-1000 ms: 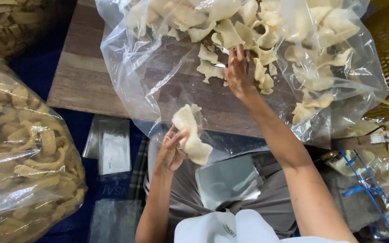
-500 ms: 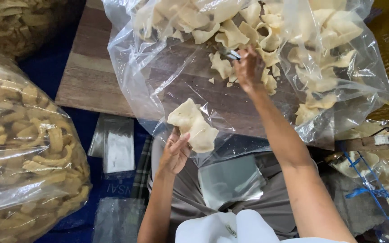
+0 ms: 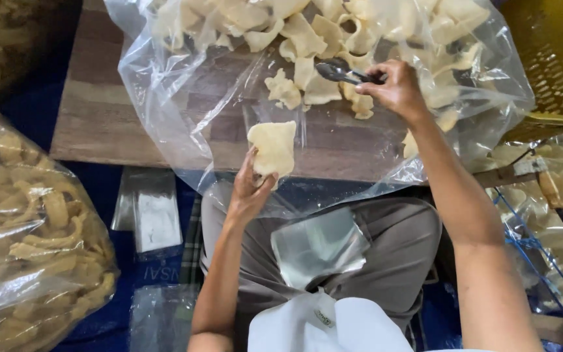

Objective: The person is manually packaging individual pieces of dried food by trimming them with scissors, placing them into plastic bags, and sealing the bags using a heat sealer.

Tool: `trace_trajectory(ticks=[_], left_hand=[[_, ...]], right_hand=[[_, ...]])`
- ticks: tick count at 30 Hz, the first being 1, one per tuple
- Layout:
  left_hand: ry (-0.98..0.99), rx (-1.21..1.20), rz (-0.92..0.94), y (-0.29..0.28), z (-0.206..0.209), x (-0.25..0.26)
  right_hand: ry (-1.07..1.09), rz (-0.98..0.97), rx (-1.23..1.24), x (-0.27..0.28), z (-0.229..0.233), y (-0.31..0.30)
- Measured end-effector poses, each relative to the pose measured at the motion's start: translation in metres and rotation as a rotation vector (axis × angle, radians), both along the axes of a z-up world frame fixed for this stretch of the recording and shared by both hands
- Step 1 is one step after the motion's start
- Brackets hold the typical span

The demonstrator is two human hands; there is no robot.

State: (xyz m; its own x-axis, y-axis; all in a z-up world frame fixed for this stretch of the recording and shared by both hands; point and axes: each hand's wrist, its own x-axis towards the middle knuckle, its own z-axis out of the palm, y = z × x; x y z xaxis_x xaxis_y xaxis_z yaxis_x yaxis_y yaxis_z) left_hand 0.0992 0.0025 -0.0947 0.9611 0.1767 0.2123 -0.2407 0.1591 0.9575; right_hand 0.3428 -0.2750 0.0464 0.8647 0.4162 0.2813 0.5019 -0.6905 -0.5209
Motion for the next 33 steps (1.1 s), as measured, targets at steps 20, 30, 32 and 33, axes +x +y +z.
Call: trace_trajectory(ticks=[20, 30, 32, 33], left_hand=[[0.272, -0.140, 0.158, 0.014, 0.012, -0.039], [0.279, -0.361, 0.187, 0.016, 0.004, -0.049], [0.255, -0.379, 0.177, 0.021, -0.010, -0.047], [0.233, -0.399, 0.165, 0.025, -0.016, -0.046]], right_hand=[[0.525, -0.043, 0.062, 0.029, -0.038, 0.027], [0.663, -0.210, 0.224, 0.010, -0.041, 0.074], [0.660, -0.176, 0.235, 0.033, -0.060, 0.080], [0.657, -0.143, 0.246, 0.044, -0.069, 0.084]])
